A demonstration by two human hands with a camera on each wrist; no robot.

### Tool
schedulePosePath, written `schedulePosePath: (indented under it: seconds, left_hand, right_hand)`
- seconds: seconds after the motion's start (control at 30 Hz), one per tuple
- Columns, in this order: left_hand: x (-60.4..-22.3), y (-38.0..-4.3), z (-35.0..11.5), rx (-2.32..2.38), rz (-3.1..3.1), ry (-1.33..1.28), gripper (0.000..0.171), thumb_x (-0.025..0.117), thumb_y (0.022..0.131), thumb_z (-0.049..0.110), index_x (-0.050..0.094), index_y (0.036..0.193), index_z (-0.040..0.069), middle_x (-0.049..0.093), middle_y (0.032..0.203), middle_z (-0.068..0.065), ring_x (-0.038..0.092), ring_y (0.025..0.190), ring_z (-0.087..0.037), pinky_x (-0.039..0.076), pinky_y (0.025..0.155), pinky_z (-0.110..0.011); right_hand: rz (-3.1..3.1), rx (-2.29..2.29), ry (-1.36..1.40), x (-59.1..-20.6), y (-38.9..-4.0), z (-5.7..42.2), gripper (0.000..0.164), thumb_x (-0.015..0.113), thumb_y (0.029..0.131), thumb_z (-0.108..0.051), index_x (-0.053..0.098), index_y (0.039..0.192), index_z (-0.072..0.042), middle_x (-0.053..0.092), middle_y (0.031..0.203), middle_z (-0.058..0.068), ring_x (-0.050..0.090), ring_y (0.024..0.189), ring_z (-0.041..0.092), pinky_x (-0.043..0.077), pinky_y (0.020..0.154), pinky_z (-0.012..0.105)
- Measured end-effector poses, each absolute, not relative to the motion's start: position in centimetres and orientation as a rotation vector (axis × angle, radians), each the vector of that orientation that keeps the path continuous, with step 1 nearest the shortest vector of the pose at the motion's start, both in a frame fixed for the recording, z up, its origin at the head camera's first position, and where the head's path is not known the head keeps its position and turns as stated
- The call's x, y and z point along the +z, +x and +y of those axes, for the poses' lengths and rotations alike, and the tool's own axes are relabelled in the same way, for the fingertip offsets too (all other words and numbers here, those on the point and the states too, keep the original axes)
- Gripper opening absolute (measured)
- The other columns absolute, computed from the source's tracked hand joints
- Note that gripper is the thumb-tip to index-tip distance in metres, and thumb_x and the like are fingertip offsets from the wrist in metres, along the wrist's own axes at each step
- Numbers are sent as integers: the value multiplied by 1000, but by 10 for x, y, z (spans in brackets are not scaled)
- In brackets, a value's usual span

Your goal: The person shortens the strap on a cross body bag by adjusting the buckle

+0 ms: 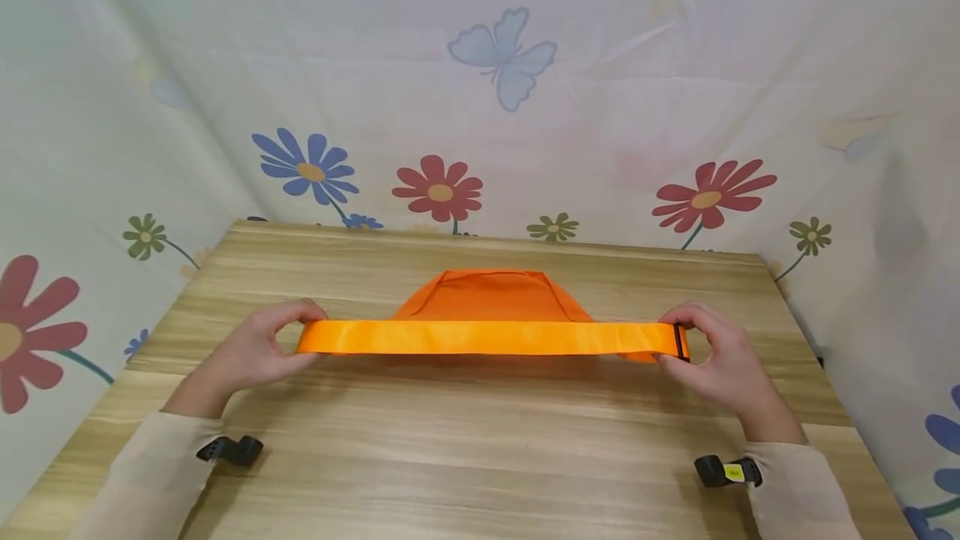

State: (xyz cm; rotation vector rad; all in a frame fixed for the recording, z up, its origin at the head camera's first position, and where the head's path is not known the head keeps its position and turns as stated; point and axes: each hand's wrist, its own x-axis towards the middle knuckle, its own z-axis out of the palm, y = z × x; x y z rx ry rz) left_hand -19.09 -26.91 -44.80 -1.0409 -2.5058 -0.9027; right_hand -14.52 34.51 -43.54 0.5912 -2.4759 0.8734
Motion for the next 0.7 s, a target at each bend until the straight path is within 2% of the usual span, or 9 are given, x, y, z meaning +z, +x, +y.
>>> schedulePosePath:
  seconds: [0.17,0.27,0.43,0.6,0.7]
  left_hand:
    - [-448,-191,-274,-884,-2481,-1121,49,95,73,1,74,115,13,76,108,3,68,96,-14,50,98,-10]
    - [-447,-190,-276,-844,-2519,-1151,54,98,74,8,74,123,13,77,114,2,69,99,-14,52,99,-12]
    - [-442,-190,-273,-835,-2618,-1154,51,97,81,17,74,127,17,77,118,6,69,102,-11,61,96,-25]
    - [-437,-189,-270,-973,-2719,-1034,46,94,83,13,74,123,21,74,115,12,65,100,-7,61,98,-33]
    - [-436,-189,-268,-1061,-2760,-969,44,93,84,9,72,122,20,74,115,10,65,102,-9,60,103,-43]
  right_hand:
    - [-2465,870,640,-434,-146,338,53,91,64,18,71,110,-1,70,105,3,53,99,-6,40,96,0]
    - [-2471,875,679,-434,-147,333,54,92,64,17,71,111,-1,71,106,5,54,100,-5,41,97,1]
    - [-2446,994,720,-431,-144,327,58,91,64,22,71,113,-2,70,109,-2,57,101,-3,45,98,2]
    - [-2355,1230,772,-428,-142,323,63,81,64,34,68,118,5,67,115,-10,61,104,3,50,101,6]
    - [-2312,1297,795,-429,-143,321,62,79,63,37,67,116,8,67,116,-10,62,104,4,51,101,8]
